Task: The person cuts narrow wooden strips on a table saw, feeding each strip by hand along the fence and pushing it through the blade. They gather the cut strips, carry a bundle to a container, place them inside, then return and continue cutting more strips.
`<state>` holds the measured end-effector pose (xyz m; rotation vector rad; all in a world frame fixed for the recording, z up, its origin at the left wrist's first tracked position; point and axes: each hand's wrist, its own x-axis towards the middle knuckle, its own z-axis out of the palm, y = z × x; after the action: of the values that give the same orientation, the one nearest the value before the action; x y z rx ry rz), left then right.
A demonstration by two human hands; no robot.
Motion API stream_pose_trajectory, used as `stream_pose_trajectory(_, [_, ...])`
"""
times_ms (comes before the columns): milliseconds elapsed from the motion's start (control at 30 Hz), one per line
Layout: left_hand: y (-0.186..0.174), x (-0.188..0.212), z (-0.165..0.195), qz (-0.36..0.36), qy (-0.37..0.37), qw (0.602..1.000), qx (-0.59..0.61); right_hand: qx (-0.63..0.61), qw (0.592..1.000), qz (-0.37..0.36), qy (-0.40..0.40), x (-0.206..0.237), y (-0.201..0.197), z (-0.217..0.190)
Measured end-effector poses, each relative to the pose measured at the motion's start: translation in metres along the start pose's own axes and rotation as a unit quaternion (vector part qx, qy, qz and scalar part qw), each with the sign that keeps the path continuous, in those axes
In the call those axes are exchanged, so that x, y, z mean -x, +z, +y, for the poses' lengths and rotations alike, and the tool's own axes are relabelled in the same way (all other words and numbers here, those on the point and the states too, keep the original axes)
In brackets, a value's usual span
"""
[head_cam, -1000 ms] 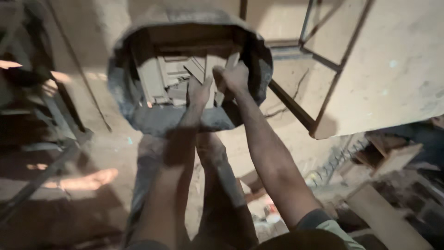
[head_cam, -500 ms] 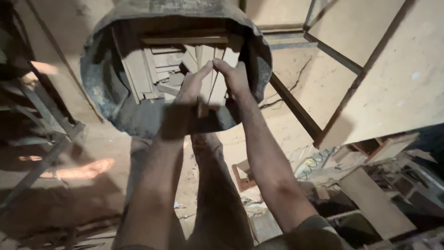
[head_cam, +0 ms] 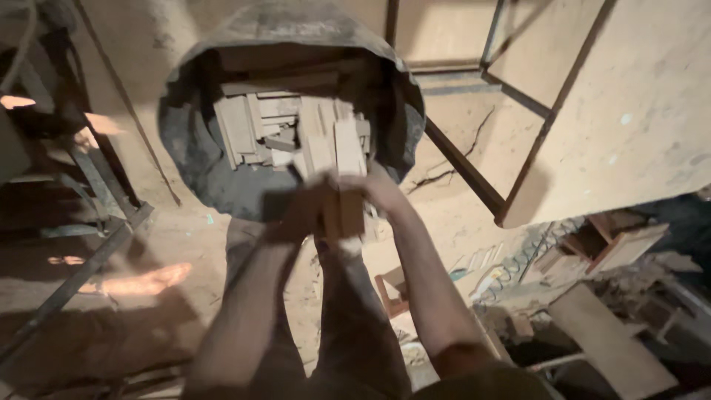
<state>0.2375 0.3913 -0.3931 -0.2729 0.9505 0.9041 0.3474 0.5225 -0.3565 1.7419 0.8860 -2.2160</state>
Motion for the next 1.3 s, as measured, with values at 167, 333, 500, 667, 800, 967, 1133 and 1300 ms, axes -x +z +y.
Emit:
stream_pose_trajectory(167, [0.032,0.027,-0.068,0.124,0.144,0.975,0.114,0.257,0.959,-0.112,-0.048,0.026,0.014,-0.020])
stream_pose_trajectory(333, [0.048,0.001,-0.083,0.290,0.106,0.860,0.406,0.444,0.869,-0.192,-0.107,-0.023,0.044,-0.085])
stream_pose_trajectory(500, [0.045,-0.010,-0.053,0.291,0.065,0.902,0.312,0.623,0.741,-0.207,-0.143,-0.058,0.074,-0.104])
stream_pose_trajectory(667, [0.032,-0.046,0.006,0.373,0.111,0.817,0.425,0.618,0.644,0.014,-0.451,-0.057,0.074,-0.112])
stream_pose_trajectory(800, [0.022,-0.054,0.017,0.408,0.120,0.798,0.426,0.663,0.685,0.106,-0.284,-0.067,0.077,-0.123])
stream_pose_trajectory(967, [0.018,-0.062,0.015,0.436,0.133,0.780,0.429,0.698,0.709,0.075,-0.064,-0.086,0.086,-0.134])
stream_pose_trajectory(1133, [0.013,-0.071,0.017,0.432,0.150,0.773,0.440,0.686,0.714,0.053,-0.134,-0.086,0.086,-0.133])
stream_pose_trajectory(1300, [0.012,-0.069,0.014,0.399,0.168,0.780,0.452,0.675,0.729,0.010,-0.113,-0.084,0.076,-0.136])
